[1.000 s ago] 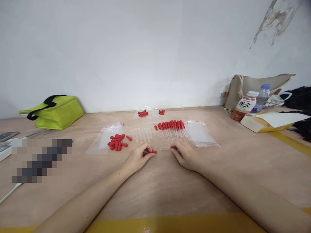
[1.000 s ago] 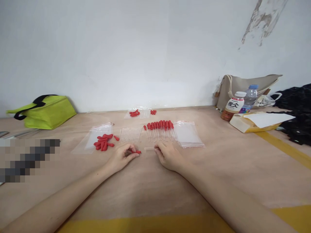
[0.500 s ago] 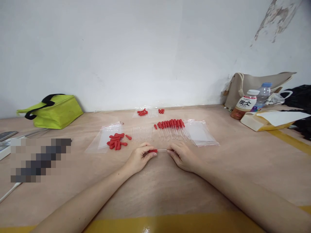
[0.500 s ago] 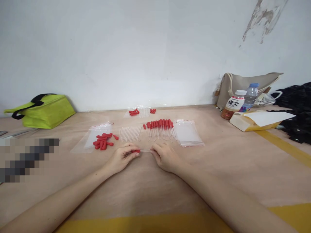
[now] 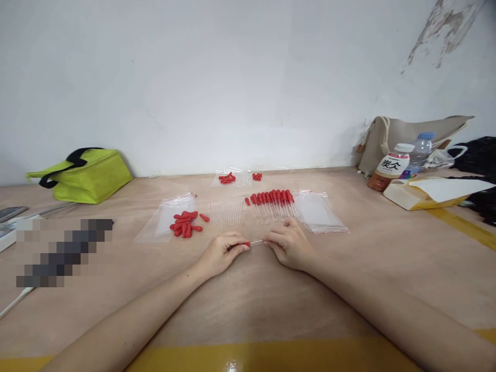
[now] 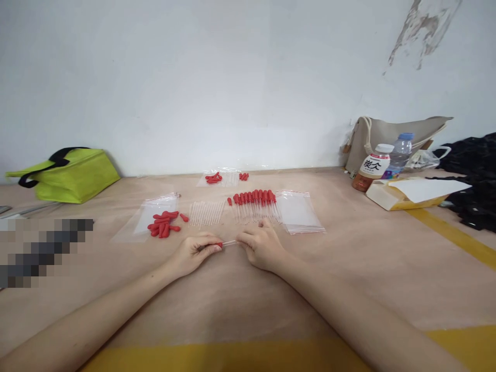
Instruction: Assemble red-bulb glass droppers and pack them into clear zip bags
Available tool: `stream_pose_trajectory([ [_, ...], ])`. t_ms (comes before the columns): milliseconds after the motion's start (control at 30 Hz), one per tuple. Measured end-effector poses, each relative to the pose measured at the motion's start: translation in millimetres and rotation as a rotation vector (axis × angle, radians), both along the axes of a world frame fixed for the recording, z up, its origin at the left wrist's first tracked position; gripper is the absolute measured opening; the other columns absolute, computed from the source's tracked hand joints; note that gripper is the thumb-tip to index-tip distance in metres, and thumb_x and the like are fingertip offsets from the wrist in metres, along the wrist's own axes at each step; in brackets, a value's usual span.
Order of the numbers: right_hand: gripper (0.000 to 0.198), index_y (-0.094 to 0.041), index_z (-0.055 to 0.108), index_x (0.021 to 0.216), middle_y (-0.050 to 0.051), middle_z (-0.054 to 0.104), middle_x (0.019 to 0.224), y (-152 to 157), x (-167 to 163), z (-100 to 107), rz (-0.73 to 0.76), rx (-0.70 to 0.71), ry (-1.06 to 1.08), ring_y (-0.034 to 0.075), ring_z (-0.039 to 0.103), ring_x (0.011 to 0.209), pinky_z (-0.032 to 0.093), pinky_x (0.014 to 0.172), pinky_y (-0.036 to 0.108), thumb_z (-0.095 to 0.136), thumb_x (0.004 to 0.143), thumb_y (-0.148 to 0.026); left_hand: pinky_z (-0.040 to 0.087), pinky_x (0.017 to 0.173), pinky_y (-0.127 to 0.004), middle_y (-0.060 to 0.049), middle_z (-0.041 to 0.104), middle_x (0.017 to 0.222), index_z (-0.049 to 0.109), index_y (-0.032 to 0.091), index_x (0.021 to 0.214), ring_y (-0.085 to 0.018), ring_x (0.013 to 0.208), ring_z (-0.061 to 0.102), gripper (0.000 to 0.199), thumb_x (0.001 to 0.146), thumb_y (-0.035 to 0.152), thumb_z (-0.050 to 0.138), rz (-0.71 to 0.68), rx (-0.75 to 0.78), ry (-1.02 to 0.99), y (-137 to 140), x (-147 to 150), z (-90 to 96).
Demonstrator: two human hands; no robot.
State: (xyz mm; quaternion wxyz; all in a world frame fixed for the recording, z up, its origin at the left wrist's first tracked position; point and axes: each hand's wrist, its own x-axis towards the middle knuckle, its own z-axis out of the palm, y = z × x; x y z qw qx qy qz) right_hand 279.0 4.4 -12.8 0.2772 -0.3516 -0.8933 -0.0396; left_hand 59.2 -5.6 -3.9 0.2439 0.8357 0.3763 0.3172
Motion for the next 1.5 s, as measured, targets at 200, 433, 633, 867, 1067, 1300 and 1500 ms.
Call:
stream_pose_trajectory([
  [200, 0.021, -0.018, 0.061, 0.081, 0.001, 0.061, 0.064, -9, -7, -2, -0.047, 0.048, 0.010, 0.011, 0.046, 0.058, 0.021, 0.069, 0.031, 0.041, 0.083, -0.016, 0.045, 0.069, -0.026, -0.003, 0.062, 0.079, 0.065, 0.018, 0.084, -0.014, 0.073, 0.057, 0.019, 0.084, 0.027, 0.049, 0.033, 0.052, 0.058, -2, 0, 0.8],
  [433, 0.020, -0.016, 0.060, 0.080, 0.002, 0.062, 0.065, -9, -11, -4, 0.020, 0.043, 0.014, 0.011, 0.046, 0.056, 0.020, 0.067, 0.030, 0.041, 0.082, -0.014, 0.044, 0.067, -0.026, -0.004, 0.060, 0.078, 0.063, 0.016, 0.083, -0.014, 0.072, 0.055, 0.021, 0.086, 0.029, 0.047, 0.008, 0.101, 0.129, -4, 2, 1.9],
  [633, 0.020, -0.016, 0.061, 0.078, 0.001, 0.061, 0.063, -8, -15, -5, 0.010, 0.042, 0.014, 0.010, 0.044, 0.055, 0.020, 0.066, 0.030, 0.042, 0.084, -0.015, 0.044, 0.066, -0.025, -0.003, 0.060, 0.077, 0.062, 0.016, 0.082, -0.013, 0.071, 0.055, 0.019, 0.086, 0.027, 0.046, 0.005, 0.132, 0.134, -4, 4, 2.6],
  [867, 0.021, -0.017, 0.062, 0.072, 0.006, 0.062, 0.077, -10, -15, 16, -0.078, 0.172, -0.157, 0.018, 0.048, 0.078, 0.022, 0.068, 0.033, 0.046, 0.083, -0.023, 0.045, 0.070, -0.027, -0.003, 0.060, 0.085, 0.060, 0.019, 0.096, -0.014, 0.077, 0.056, 0.017, 0.084, 0.025, 0.049, 0.127, 0.170, 0.042, 2, -1, 0.3],
  [1067, 0.026, -0.017, 0.062, 0.067, 0.005, 0.063, 0.070, 24, -8, 29, -0.425, -0.102, -0.024, 0.017, 0.053, 0.069, 0.028, 0.064, 0.030, 0.043, 0.083, -0.027, 0.046, 0.061, -0.025, -0.002, 0.053, 0.085, 0.051, 0.019, 0.108, -0.011, 0.065, 0.052, 0.031, 0.078, 0.026, 0.056, 0.278, 0.107, 0.051, 9, -6, -5.8],
  [1300, 0.020, -0.021, 0.058, 0.092, 0.003, 0.066, 0.084, 75, -29, 27, -0.693, -0.299, 0.257, 0.018, 0.059, 0.079, 0.034, 0.066, 0.027, 0.044, 0.080, -0.030, 0.045, 0.065, -0.027, -0.002, 0.052, 0.081, 0.059, 0.019, 0.093, -0.013, 0.069, 0.052, 0.016, 0.080, 0.026, 0.053, 0.218, 0.102, 0.164, 6, -5, -1.8],
  [1500, 0.019, -0.019, 0.055, 0.089, 0.006, 0.066, 0.084, 81, -54, 21, -0.774, -0.329, 0.237, 0.023, 0.060, 0.081, 0.032, 0.071, 0.033, 0.046, 0.077, -0.031, 0.045, 0.064, -0.027, -0.003, 0.054, 0.083, 0.059, 0.018, 0.089, -0.013, 0.069, 0.052, 0.015, 0.080, 0.027, 0.051, 0.200, 0.086, 0.169, 5, -6, 0.1],
])
